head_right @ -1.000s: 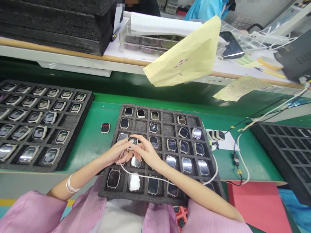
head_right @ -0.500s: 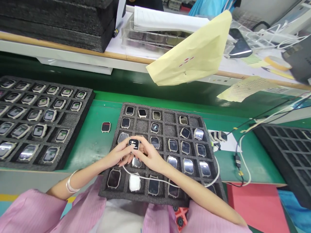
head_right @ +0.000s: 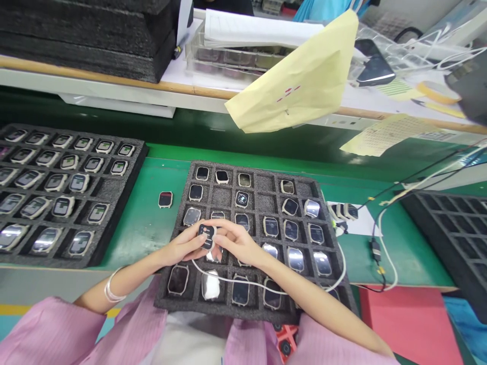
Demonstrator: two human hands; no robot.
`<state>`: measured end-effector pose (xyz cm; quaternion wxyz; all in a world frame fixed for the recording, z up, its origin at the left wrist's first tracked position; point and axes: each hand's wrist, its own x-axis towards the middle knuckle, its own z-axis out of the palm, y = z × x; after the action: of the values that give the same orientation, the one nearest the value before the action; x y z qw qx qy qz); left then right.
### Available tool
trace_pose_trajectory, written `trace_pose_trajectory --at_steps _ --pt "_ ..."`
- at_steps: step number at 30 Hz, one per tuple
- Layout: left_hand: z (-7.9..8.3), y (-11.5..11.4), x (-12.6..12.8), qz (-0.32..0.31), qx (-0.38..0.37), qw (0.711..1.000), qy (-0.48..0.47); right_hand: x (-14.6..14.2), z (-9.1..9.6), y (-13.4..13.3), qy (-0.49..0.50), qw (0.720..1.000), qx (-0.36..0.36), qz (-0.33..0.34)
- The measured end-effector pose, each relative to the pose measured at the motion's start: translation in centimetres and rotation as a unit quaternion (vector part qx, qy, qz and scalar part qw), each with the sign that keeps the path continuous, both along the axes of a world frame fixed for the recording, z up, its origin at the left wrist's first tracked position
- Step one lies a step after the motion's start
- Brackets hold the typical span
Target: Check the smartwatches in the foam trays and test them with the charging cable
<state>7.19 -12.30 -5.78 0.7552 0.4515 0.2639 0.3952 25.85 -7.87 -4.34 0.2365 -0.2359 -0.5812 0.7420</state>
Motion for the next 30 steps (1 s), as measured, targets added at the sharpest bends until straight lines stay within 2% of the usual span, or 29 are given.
trace_pose_trajectory --at_steps 6,12,18,24,30 --pt "-1.3 -0.5 0.4 0.066 0.024 0.994 0.077 0.4 0.8 0.3 0.029 0.998 0.015 0.053" --pt "-0.9 -0.3 0.4 0.066 0.038 0.993 0.091 0.4 0.5 0.1 -0.018 0.996 0.083 0.026" --pt "-0.7 -0.3 0.3 0.067 0.028 0.994 0.083 0.2 0.7 0.1 -0.052 0.992 0.111 0.009" --pt "-1.0 -0.4 0.4 0.057 0.005 0.998 0.019 0.3 0.9 0.4 -0.028 0.998 0.063 0.011" --pt "-1.7 -0.5 0.4 0.013 0.002 0.999 -0.039 0.4 -0.5 0.2 0.011 1.0 -0.005 -0.002"
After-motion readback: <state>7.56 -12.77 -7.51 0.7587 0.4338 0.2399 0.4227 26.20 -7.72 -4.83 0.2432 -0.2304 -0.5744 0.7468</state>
